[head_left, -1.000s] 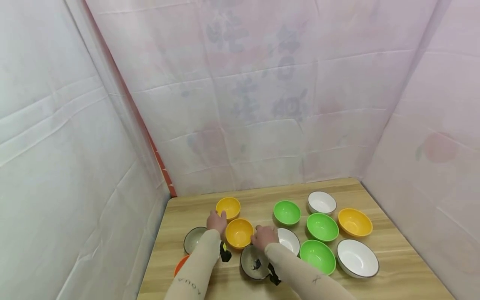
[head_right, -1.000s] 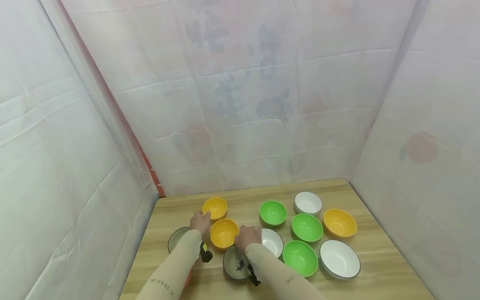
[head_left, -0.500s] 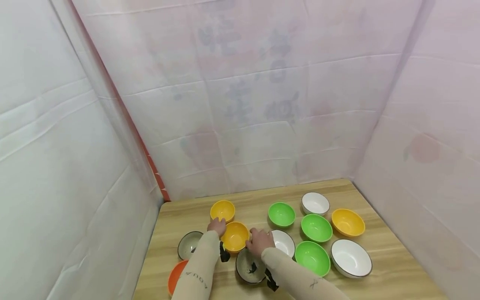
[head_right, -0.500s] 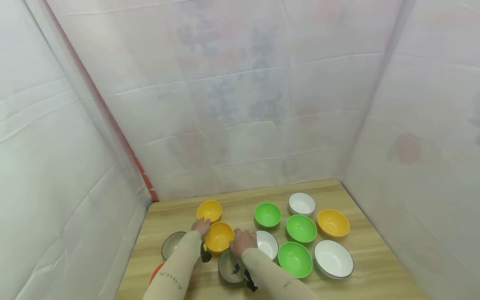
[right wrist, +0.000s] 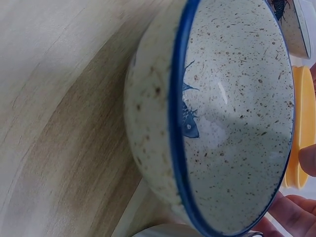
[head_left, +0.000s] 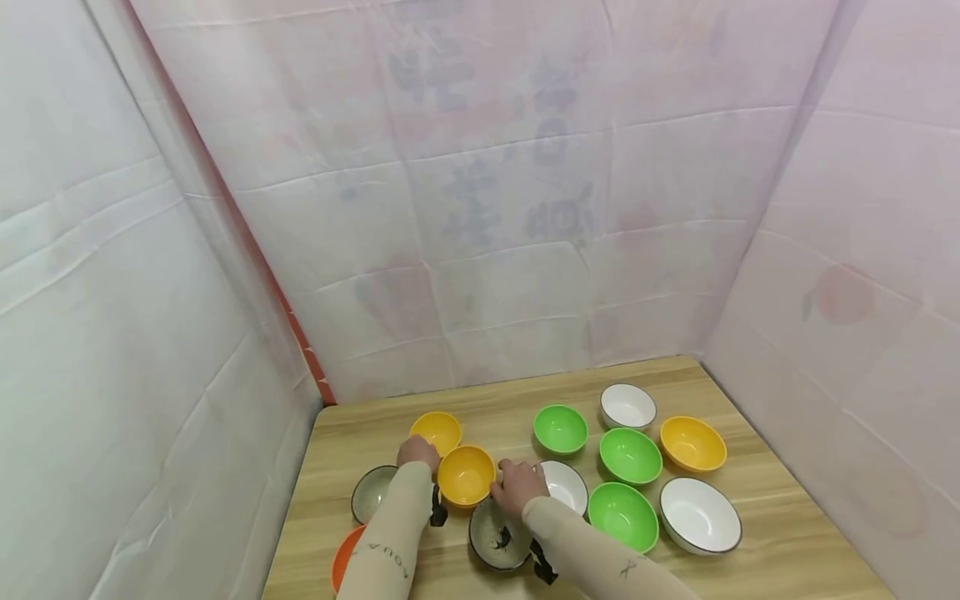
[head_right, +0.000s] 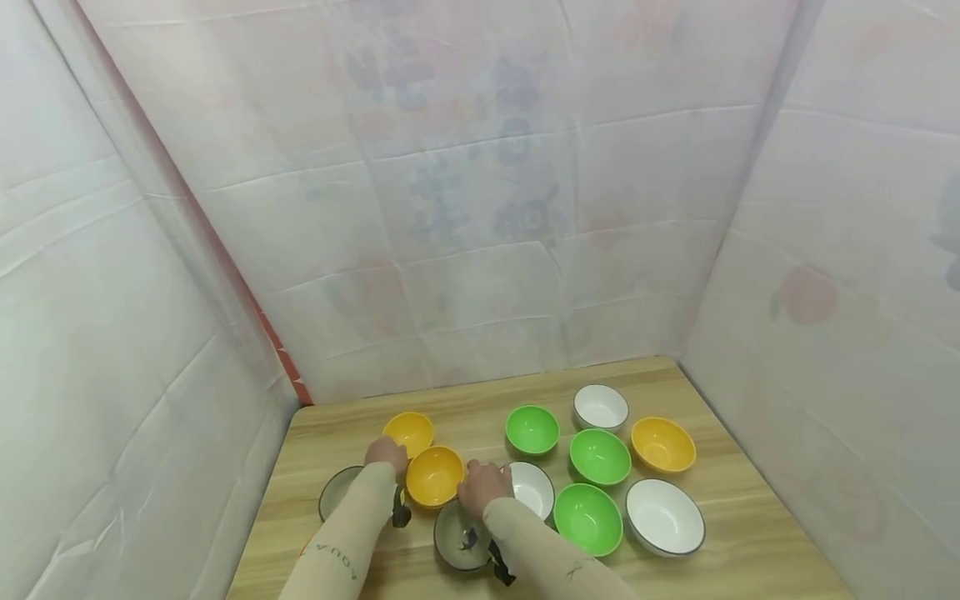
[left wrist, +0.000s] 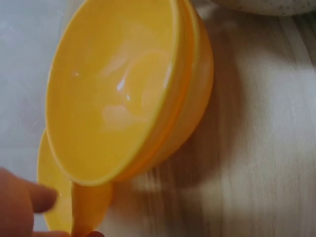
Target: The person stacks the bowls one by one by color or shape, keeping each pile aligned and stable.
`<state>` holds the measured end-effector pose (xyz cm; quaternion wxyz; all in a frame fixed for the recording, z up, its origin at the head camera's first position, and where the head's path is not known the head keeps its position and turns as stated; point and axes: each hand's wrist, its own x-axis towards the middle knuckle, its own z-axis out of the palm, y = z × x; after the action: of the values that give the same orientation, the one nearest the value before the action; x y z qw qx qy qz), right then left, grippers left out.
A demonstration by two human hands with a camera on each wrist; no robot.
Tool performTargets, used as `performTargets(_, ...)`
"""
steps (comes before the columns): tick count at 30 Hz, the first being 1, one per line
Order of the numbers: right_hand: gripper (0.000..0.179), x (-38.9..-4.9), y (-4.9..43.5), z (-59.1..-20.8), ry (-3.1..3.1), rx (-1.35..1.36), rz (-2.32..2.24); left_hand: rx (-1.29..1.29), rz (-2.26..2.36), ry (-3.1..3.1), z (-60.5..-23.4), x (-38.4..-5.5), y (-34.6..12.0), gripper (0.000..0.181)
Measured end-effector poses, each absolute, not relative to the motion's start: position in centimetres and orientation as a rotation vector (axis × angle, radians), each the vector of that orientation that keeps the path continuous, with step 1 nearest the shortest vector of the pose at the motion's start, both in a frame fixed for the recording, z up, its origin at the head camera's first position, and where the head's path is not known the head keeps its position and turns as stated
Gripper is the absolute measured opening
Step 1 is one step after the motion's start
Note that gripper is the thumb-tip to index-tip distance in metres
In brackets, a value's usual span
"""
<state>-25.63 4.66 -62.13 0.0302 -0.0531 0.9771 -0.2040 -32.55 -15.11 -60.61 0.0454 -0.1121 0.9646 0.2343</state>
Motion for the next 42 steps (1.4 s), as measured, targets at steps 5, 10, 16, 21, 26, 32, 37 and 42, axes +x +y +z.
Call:
performTargets(5,0.039,-25.3,4.3,-61.7,2.999,-0.188,-0.631,-0.518,0.763,2.956,-60.9,-32.2,-15.8,0.017)
performTargets(10,0.038,-25.1,4.0,-61.7,3.008,-0.2,-0.63,-0.607,0.811,2.964,-61.1,-32.1,-16.2,0.025)
performTargets(16,0.039,-25.1,3.7,-61.9,2.996,-0.196,-0.641,-0.664,0.797,3.005,-60.6,-31.9,-16.7,0.027)
performTargets(21,0.038,-25.1,3.7,-61.8,2.98,-0.187,-0.645,-0.692,0.861,3.025,-60.0,-31.6,-16.9,0.027)
performTargets(26,0.038,-25.3,3.8,-62.0,2.974,-0.182,-0.641,-0.688,0.972,3.042,-59.4,-31.6,-16.9,0.024)
performTargets(32,0.038,-25.8,3.9,-62.6,2.983,-0.171,-0.632,-0.684,1.028,3.103,-58.7,-31.8,-17.2,0.024)
performTargets(37,0.039,-26.0,4.1,-62.5,2.971,-0.139,-0.645,-0.711,1.252,3.041,-57.8,-31.7,-17.2,0.031)
performTargets(42,0.037,-26.1,4.4,-62.2,2.965,-0.138,-0.647,-0.641,1.385,3.003,-57.2,-31.7,-17.1,0.027)
